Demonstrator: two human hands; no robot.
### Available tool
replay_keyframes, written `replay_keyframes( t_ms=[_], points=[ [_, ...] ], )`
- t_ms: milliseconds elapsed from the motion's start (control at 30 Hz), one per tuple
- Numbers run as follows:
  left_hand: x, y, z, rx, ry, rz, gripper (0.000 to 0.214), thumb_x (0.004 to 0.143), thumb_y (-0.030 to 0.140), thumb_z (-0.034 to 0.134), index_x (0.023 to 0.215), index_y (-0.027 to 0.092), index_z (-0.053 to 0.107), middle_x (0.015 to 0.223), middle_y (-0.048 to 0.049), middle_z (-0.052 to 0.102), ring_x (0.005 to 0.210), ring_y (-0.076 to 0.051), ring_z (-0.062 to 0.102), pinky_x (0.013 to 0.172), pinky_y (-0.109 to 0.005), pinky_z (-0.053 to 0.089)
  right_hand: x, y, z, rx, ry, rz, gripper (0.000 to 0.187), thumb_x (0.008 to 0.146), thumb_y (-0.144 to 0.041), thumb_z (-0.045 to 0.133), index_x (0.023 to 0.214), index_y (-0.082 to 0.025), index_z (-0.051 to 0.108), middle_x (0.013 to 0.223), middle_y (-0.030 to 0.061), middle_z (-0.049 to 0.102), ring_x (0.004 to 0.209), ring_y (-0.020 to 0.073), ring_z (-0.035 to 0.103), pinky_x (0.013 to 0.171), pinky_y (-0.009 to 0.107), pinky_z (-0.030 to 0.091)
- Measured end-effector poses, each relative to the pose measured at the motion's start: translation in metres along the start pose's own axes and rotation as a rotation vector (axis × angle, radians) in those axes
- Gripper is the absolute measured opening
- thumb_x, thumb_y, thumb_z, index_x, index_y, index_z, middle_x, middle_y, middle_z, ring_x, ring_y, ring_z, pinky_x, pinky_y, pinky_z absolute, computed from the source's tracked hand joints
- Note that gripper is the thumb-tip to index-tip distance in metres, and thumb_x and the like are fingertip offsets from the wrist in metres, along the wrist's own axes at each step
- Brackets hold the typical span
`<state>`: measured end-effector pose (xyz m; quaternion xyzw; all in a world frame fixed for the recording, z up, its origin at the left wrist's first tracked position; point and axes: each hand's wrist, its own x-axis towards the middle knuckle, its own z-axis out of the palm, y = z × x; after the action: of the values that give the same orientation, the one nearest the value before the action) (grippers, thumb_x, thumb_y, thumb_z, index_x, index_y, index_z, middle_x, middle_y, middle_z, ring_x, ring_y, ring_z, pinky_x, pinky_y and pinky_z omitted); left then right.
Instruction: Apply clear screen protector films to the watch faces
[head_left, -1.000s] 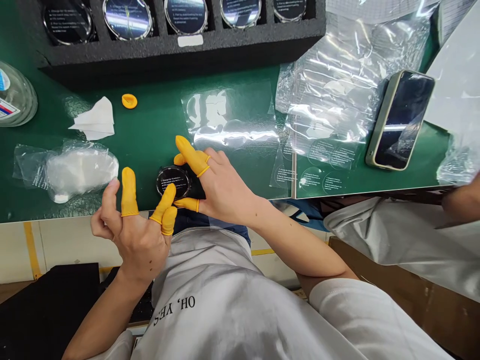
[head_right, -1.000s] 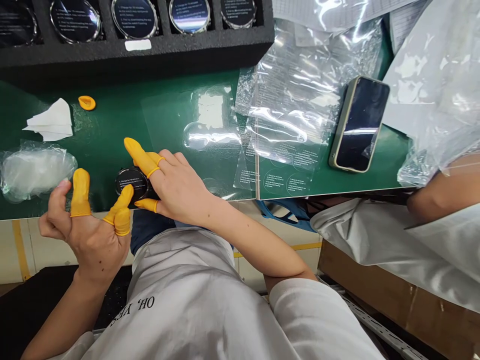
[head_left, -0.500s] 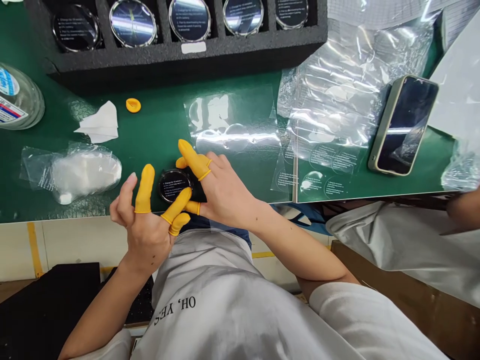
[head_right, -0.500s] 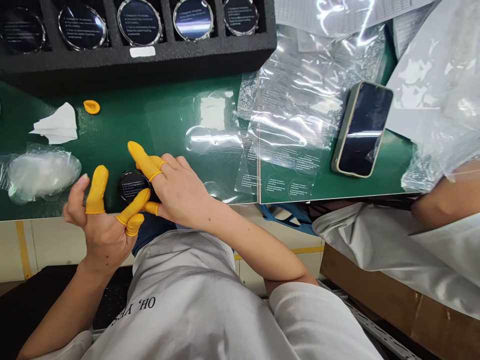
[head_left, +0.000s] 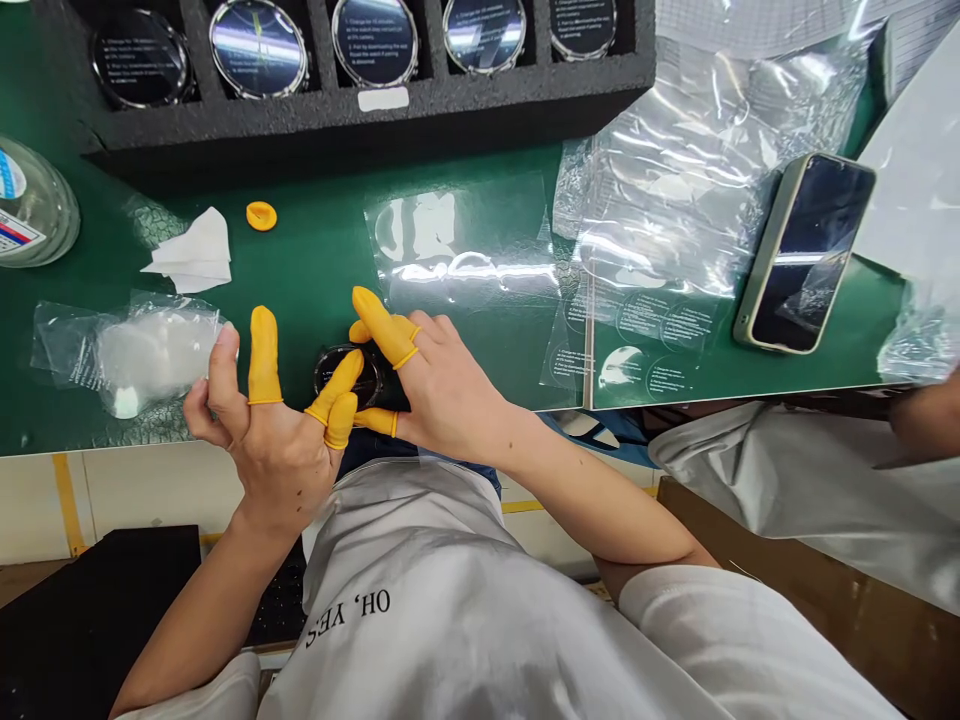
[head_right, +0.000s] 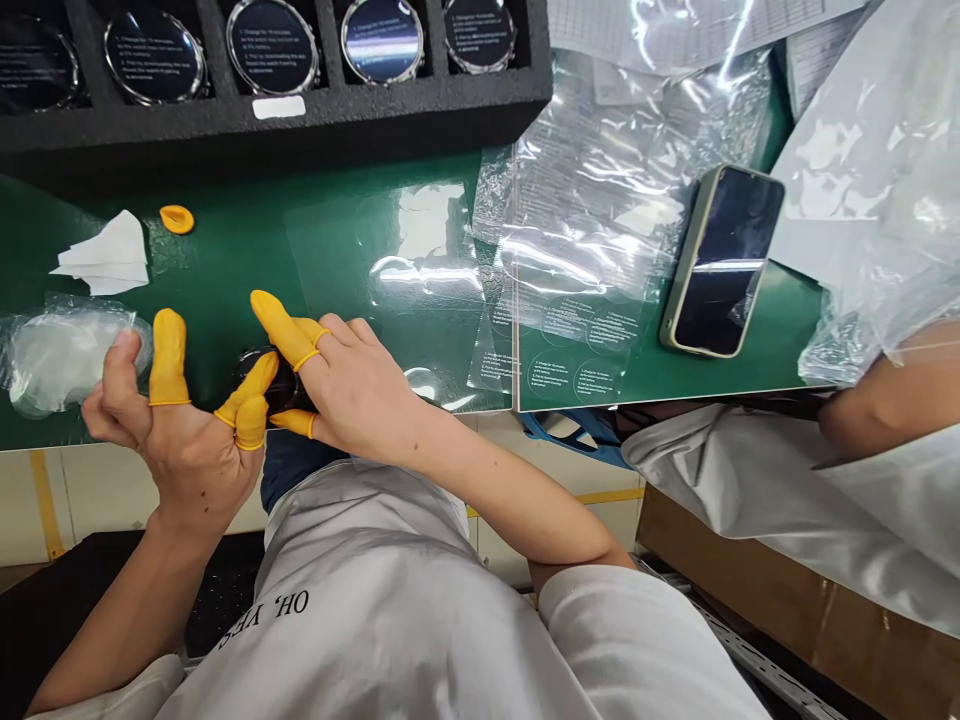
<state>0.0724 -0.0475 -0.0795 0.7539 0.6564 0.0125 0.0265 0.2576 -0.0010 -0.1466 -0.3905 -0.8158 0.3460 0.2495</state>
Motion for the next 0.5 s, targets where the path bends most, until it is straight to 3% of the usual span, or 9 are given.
replay_keyframes(
  t_ms=[133,267,367,433,500],
  points=[
    [0.003,-0.001,-0.008,0.080,-0.035,-0.004,0.038,0.100,0.046,0.047,0.089,0.027,0.077,0.128,-0.0041,0.070,0.158,-0.037,0.018,0.107,-0.072,0.023,0.000,0.002,0.002,-0.003,0.023,-0.013,0.066,0.100,-0.060,0.049,0.141,-0.008,0.051,0.121,0.0179,0.064,0.102,0.0289,0.049,0.083,0.045,0.043],
    [0.003,-0.003,-0.011,0.018,-0.031,-0.083,0.033,0.096,0.043,0.058,0.074,0.025,0.074,0.117,-0.0127,0.073,0.157,-0.041,0.020,0.110,-0.075,0.025,-0.001,0.002,0.004,-0.003,0.039,-0.019,0.070,0.101,-0.063,0.044,0.145,-0.009,0.046,0.121,0.0174,0.063,0.101,0.0283,0.049,0.083,0.044,0.043],
    [0.001,-0.007,-0.019,-0.065,-0.056,-0.152,0.032,0.093,0.038,0.063,0.065,0.023,0.069,0.120,-0.0127,0.071,0.156,-0.043,0.020,0.111,-0.075,0.025,-0.001,0.002,0.004,-0.003,0.053,-0.031,0.072,0.099,-0.061,0.050,0.148,-0.010,0.043,0.124,0.0167,0.062,0.102,0.0280,0.049,0.083,0.044,0.044],
    [0.001,-0.011,-0.028,-0.059,-0.019,-0.116,0.024,0.091,0.036,0.067,0.071,0.024,0.072,0.125,-0.0116,0.069,0.153,-0.044,0.027,0.112,-0.072,0.026,-0.002,0.002,0.004,0.002,0.059,-0.040,0.074,0.097,-0.059,0.055,0.150,-0.009,0.041,0.126,0.0164,0.062,0.102,0.0277,0.050,0.084,0.044,0.044],
    [0.006,-0.012,-0.036,-0.018,0.081,-0.008,0.012,0.090,0.035,0.069,0.088,0.026,0.077,0.127,-0.0107,0.068,0.144,-0.041,0.043,0.112,-0.064,0.032,-0.002,0.003,0.004,0.007,0.057,-0.045,0.076,0.096,-0.058,0.058,0.151,-0.009,0.039,0.129,0.0162,0.061,0.103,0.0276,0.050,0.086,0.044,0.045]
  ],
)
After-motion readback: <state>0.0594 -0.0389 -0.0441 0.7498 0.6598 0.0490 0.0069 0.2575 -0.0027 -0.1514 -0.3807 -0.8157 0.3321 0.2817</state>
